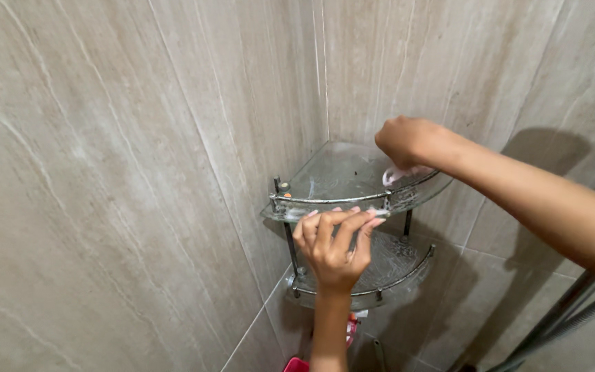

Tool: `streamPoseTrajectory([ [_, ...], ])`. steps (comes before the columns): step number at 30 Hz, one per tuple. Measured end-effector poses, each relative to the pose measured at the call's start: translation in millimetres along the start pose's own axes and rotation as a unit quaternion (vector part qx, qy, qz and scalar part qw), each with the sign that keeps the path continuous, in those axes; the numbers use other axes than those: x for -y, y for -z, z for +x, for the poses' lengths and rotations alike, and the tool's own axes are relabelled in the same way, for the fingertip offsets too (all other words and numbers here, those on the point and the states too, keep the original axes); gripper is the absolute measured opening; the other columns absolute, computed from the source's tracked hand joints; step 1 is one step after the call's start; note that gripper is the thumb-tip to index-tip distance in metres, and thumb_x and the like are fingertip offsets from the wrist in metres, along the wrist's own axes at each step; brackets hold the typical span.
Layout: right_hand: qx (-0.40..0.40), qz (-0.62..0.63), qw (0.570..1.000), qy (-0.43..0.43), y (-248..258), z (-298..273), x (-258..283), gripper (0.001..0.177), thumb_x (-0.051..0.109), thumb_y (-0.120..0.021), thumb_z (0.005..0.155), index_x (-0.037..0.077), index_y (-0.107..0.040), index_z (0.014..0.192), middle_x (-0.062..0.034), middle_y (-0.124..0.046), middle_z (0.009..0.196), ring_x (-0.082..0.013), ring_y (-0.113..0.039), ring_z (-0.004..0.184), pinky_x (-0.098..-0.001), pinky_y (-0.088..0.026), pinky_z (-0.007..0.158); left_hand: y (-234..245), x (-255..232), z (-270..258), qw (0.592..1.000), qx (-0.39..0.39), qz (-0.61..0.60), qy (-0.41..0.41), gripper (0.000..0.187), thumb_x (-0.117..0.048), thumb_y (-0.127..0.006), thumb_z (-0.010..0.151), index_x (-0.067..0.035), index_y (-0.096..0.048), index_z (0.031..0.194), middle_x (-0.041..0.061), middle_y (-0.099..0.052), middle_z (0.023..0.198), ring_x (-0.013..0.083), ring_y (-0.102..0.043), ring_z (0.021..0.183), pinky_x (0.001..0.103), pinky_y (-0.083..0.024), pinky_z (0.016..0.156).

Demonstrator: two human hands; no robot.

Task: The person cleans a two-tiered glass corner shelf in a bathroom. They use a pink cloth to wipe the metal frame and glass surfaces of the shelf, then rinse the cloth in a purple scoop filled with water from the sink. Finally, they use a white cloth to dry the shelf.

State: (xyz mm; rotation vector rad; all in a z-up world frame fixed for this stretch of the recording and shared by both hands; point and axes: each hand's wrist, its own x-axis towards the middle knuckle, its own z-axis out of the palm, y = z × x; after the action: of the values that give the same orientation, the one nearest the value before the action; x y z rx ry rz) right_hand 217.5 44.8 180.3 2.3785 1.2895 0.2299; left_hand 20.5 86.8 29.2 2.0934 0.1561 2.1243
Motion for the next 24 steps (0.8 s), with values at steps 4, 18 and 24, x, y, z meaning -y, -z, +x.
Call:
streamPoseTrajectory([
  [4,0.023,0.032,0.998,0.051,7,20,-7,0.014,0.014,-0.081,0.078,0.004,-0.079,0.088,-0.0150,-0.076,0.088,-0.0291,-0.076,0.082,-0.0406,-0.059,0.070,1,0,3,1.000,0.002,0.002,0.000,0.016,-0.027,-0.088,0.082,-0.025,-0.078,0.094,-0.011,-0.070,0.093,0.0108,-0.061,0.094,0.037,-0.038,0.103],
  [18,-0.134,0.170,0.955,0.203,-14,13,-19,0.019,0.004,-0.069,0.082,0.010,-0.077,0.098,-0.0070,-0.078,0.087,-0.0272,-0.076,0.079,-0.0407,-0.057,0.074,1,1,0,1.000,0.000,-0.012,0.006,0.017,-0.027,-0.088,0.082,-0.025,-0.079,0.096,-0.011,-0.070,0.095,0.0109,-0.061,0.095,0.036,-0.037,0.102],
  [24,-0.209,0.207,0.920,0.257,-6,5,3,0.027,-0.001,-0.070,0.070,0.006,-0.071,0.096,-0.0090,-0.077,0.088,-0.0286,-0.075,0.084,-0.0441,-0.056,0.070,3,-1,0,1.000,0.000,-0.013,0.007,0.017,-0.028,-0.088,0.083,-0.024,-0.078,0.097,-0.010,-0.069,0.096,0.0111,-0.061,0.096,0.037,-0.039,0.103],
])
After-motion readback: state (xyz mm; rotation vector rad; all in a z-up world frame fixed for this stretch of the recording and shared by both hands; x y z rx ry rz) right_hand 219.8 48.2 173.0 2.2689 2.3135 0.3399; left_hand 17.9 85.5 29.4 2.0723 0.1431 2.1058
